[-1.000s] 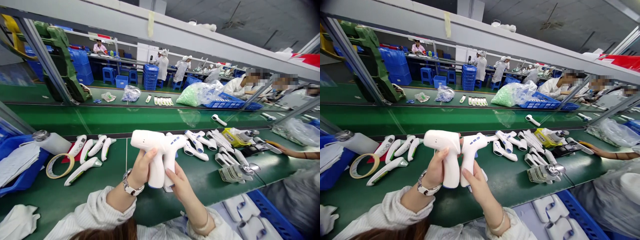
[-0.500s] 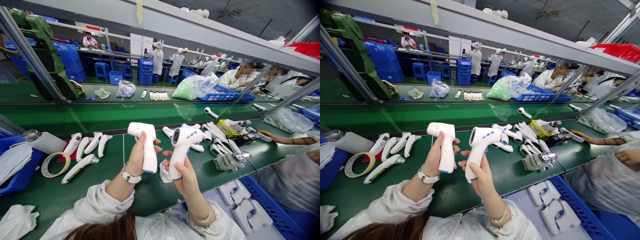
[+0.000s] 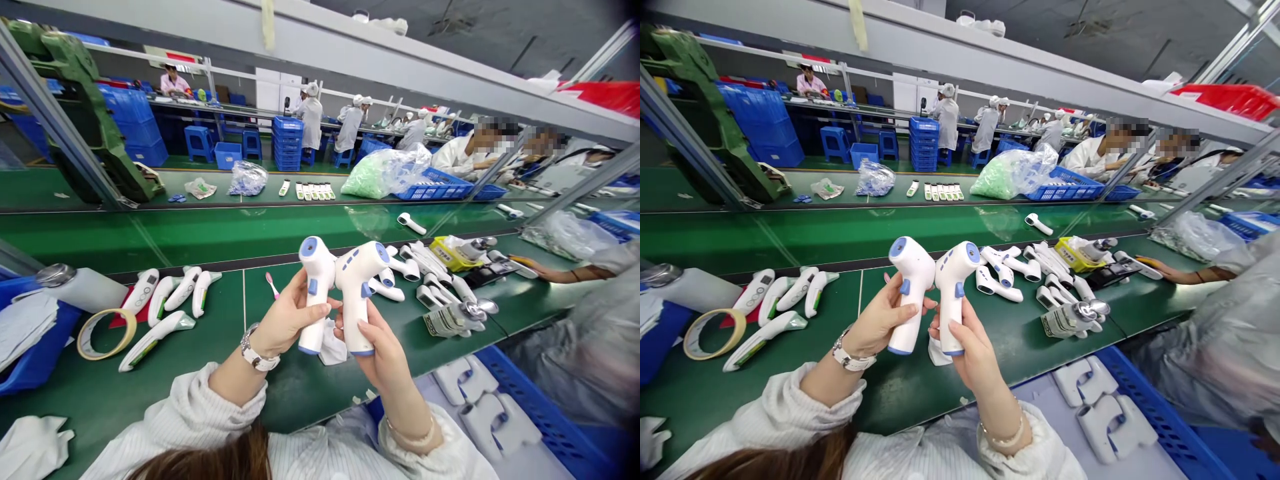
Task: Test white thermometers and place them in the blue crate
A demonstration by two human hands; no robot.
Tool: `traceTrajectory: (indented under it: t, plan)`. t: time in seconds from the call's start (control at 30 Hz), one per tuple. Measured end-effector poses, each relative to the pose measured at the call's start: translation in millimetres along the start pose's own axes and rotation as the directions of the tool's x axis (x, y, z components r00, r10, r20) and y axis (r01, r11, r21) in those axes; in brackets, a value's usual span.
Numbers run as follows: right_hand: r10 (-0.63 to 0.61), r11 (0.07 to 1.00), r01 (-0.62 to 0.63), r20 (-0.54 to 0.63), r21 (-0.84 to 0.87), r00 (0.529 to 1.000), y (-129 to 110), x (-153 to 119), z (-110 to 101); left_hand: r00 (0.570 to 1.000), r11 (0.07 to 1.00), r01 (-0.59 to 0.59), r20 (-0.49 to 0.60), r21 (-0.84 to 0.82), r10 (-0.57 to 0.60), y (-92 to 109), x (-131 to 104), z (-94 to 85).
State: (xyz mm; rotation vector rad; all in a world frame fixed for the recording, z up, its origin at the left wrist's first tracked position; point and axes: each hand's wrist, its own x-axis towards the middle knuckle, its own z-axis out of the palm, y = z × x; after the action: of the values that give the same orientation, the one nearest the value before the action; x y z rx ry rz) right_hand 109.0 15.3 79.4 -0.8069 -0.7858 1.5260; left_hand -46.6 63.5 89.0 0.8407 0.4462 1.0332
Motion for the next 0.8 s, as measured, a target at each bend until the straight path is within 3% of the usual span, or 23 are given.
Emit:
traceTrajectory:
  t: [0.2,0.4,0.53,0.8]
  plan:
    - [-0.057,0.995,0.059,-0.030,0.075,0.998,10.0,-0.5,7.8,0.986,0.997,-0.058,-0.153,0.051,0.065,-4.0,-2.1,9.5]
    - [-0.093,0.996,0.093,-0.021,0.012,0.995,16.9,-3.6,14.9,0.996,0.989,0.011,-0.089,-0.148,-0.024,1.8,-6.1,14.9]
    - [-0.115,0.993,0.115,0.004,0.017,0.993,16.4,-6.3,17.6,0.996,0.989,0.011,-0.089,-0.146,-0.024,5.5,-6.4,13.9]
    - [-0.121,0.992,0.118,-0.060,-0.043,0.991,13.8,-7.5,22.7,0.996,0.986,0.005,-0.090,-0.169,-0.021,4.8,-7.3,12.4]
